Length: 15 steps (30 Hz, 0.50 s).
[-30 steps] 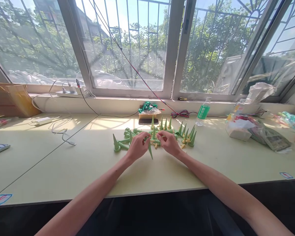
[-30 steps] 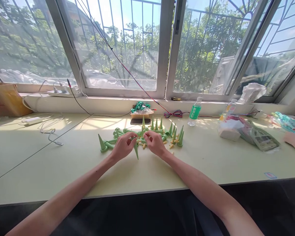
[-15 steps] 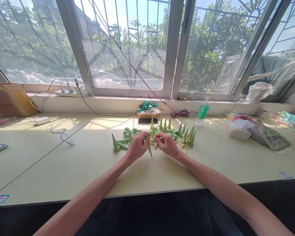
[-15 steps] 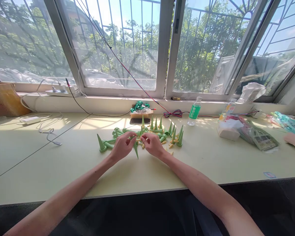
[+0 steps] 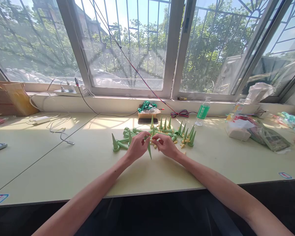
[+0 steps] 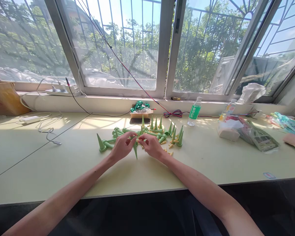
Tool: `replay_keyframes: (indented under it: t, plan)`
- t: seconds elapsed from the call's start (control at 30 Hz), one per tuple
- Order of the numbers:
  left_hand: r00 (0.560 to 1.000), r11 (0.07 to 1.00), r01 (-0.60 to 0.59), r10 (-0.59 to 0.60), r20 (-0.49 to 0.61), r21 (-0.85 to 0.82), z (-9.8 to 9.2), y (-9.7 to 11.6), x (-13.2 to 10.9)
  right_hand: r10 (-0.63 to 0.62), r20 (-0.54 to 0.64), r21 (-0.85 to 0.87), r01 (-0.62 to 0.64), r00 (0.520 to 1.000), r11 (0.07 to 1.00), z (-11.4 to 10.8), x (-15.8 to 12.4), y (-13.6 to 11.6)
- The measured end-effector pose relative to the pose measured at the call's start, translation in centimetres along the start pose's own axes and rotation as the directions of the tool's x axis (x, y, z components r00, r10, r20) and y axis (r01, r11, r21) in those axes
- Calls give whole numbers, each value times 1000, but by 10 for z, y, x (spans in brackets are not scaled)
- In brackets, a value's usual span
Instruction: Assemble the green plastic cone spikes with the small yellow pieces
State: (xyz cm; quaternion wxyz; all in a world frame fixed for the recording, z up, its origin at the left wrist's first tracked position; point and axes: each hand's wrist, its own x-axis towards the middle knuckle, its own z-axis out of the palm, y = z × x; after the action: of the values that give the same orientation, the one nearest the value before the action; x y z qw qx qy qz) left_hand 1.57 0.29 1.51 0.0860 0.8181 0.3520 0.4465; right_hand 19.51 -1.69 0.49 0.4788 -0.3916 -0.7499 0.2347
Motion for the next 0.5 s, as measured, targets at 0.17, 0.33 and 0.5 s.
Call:
replay_keyframes:
  t: [0.17, 0.33, 0.5]
  plan:
    - [1000, 1000, -7, 7, -14, 9, 0, 0, 0, 15, 13, 28, -15, 1000, 999, 1, 0, 2]
    - [1000, 1000, -11, 11, -13, 2, 0, 1, -1, 22, 31, 28, -23, 999, 999, 1, 0, 2]
    - [1000, 1000, -16, 16, -13, -7, -1, 2, -1, 29, 27, -20, -29, 999, 999, 1, 0, 1]
